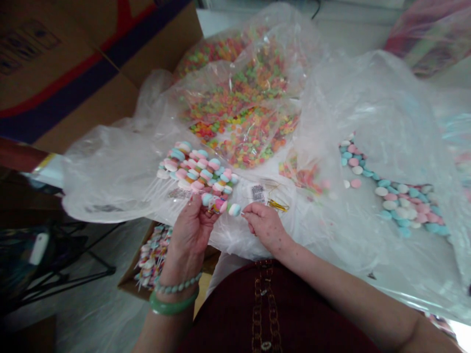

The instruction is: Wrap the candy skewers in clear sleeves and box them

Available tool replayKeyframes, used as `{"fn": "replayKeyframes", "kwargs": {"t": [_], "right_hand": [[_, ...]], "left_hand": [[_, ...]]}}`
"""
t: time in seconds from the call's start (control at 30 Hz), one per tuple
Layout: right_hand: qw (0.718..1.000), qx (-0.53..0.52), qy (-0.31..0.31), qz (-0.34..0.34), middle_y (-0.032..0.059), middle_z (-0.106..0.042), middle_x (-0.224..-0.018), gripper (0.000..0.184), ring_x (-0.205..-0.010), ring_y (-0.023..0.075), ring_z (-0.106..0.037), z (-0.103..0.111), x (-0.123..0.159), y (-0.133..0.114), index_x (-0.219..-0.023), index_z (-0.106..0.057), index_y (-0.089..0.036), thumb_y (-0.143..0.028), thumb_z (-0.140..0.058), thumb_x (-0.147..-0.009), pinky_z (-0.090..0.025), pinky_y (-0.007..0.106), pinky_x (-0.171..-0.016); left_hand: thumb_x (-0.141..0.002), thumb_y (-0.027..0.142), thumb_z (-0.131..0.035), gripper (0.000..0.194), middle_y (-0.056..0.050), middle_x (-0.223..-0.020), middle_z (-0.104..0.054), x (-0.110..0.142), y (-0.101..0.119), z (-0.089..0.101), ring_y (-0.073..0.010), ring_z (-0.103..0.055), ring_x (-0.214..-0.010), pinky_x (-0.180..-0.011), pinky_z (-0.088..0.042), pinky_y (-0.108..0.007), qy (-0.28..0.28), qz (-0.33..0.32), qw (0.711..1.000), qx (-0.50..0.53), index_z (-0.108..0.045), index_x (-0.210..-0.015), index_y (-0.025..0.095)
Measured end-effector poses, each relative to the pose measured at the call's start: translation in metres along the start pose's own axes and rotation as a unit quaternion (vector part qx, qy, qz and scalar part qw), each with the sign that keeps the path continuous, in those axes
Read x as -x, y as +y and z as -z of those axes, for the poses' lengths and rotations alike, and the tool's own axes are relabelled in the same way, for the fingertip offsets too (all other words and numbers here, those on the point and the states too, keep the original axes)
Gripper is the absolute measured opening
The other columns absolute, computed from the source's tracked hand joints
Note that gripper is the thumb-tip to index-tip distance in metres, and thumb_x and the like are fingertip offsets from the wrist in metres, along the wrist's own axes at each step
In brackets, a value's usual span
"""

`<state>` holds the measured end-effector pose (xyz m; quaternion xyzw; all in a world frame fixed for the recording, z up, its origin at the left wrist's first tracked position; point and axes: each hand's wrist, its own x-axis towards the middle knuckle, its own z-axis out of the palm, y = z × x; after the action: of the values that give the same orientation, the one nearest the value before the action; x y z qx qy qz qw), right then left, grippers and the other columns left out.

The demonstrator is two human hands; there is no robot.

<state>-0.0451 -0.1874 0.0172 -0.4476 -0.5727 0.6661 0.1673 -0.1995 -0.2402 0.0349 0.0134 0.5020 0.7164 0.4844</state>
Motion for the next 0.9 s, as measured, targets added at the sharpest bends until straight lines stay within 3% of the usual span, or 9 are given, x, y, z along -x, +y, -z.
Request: {"fn": "replayKeyframes", "kwargs": {"t": [0.13, 0.23, 0.37, 0.47, 0.6, 0.7, 0.77, 0.9], "right_hand": [[0.965, 0.216, 0.042, 0.139, 0.0013, -0.06, -0.066, 0.017, -0.064, 0.0147, -0.054, 0.001, 0.006, 0.006, -0.083, -0.062, -0.021, -0.028, -0.046, -0.085, -0.037, 0.025, -0.062], [0.953, 0.248, 0.042, 0.172, 0.0028, -0.062, -0.071, 0.017, -0.065, 0.0146, -0.055, -0.001, 0.01, 0.004, -0.085, -0.062, -0.021, -0.028, -0.046, -0.085, -0.037, 0.026, -0.064], [0.999, 0.028, -0.003, 0.035, -0.005, -0.047, -0.05, 0.014, -0.046, 0.0105, -0.042, -0.002, 0.008, -0.001, -0.077, -0.058, -0.021, -0.031, -0.05, -0.082, -0.033, 0.023, -0.051], [0.993, -0.108, -0.006, -0.044, -0.0072, -0.042, -0.045, 0.014, -0.041, 0.0088, -0.035, -0.002, 0.004, 0.0, -0.072, -0.056, -0.019, -0.033, -0.054, -0.078, -0.027, 0.022, -0.044], [0.999, -0.035, 0.03, 0.005, -0.0068, -0.045, -0.047, 0.01, -0.045, 0.0086, -0.04, -0.002, 0.001, 0.001, -0.072, -0.058, -0.02, -0.028, -0.055, -0.076, -0.031, 0.021, -0.046], [0.999, -0.047, -0.003, -0.002, -0.0065, -0.047, -0.052, 0.008, -0.046, 0.0075, -0.041, -0.001, 0.002, -0.003, -0.073, -0.06, -0.02, -0.027, -0.057, -0.075, -0.031, 0.02, -0.045], [0.988, -0.126, -0.058, -0.065, -0.0057, -0.05, -0.055, 0.014, -0.042, 0.0058, -0.038, 0.001, 0.003, -0.006, -0.076, -0.061, -0.018, -0.032, -0.059, -0.075, -0.025, 0.02, -0.04], [0.938, -0.247, -0.178, -0.165, -0.0045, -0.051, -0.056, 0.021, -0.039, 0.0046, -0.035, 0.004, 0.006, -0.005, -0.079, -0.064, -0.014, -0.034, -0.064, -0.073, -0.02, 0.02, -0.037]], "left_hand": [[-0.07, 0.026, -0.076, 0.025, 0.001, -0.081, -0.067, 0.006, -0.008, -0.005, -0.011, -0.065, -0.071, -0.068, -0.055, -0.024, -0.025, -0.004, 0.999, -0.043, -0.061, -0.089, 0.018], [-0.067, 0.021, -0.077, 0.03, 0.001, -0.083, -0.067, 0.007, -0.012, -0.007, -0.0128, -0.066, -0.075, -0.069, -0.054, -0.023, -0.045, 0.035, 0.998, -0.033, -0.06, -0.092, 0.019], [-0.064, 0.017, -0.078, 0.032, -0.001, -0.082, -0.068, 0.003, -0.009, -0.003, -0.0164, -0.068, -0.081, -0.073, -0.055, -0.026, -0.058, 0.084, 0.995, -0.011, -0.061, -0.091, 0.017], [-0.064, 0.013, -0.077, 0.031, -0.001, -0.081, -0.068, 0.001, -0.008, 0.001, -0.0153, -0.067, -0.081, -0.076, -0.055, -0.026, -0.058, 0.081, 0.995, -0.005, -0.062, -0.091, 0.016], [-0.064, 0.008, -0.076, 0.04, -0.002, -0.089, -0.069, 0.002, -0.008, 0.001, -0.0139, -0.067, -0.083, -0.076, -0.055, -0.024, -0.049, 0.063, 0.997, 0.007, -0.061, -0.099, 0.018], [-0.067, 0.009, -0.074, 0.038, -0.003, -0.093, -0.068, 0.002, -0.006, 0.0, -0.0163, -0.066, -0.089, -0.076, -0.055, -0.024, -0.051, 0.065, 0.996, 0.015, -0.062, -0.1, 0.019], [-0.07, 0.01, -0.072, 0.031, -0.004, -0.095, -0.068, 0.002, -0.003, 0.001, -0.0165, -0.066, -0.091, -0.077, -0.054, -0.024, -0.061, 0.067, 0.996, 0.027, -0.063, -0.098, 0.018], [-0.075, 0.019, -0.07, 0.026, -0.008, -0.101, -0.068, 0.001, 0.002, 0.004, -0.0216, -0.066, -0.095, -0.077, -0.056, -0.03, -0.075, 0.086, 0.993, 0.039, -0.064, -0.1, 0.018]]}}
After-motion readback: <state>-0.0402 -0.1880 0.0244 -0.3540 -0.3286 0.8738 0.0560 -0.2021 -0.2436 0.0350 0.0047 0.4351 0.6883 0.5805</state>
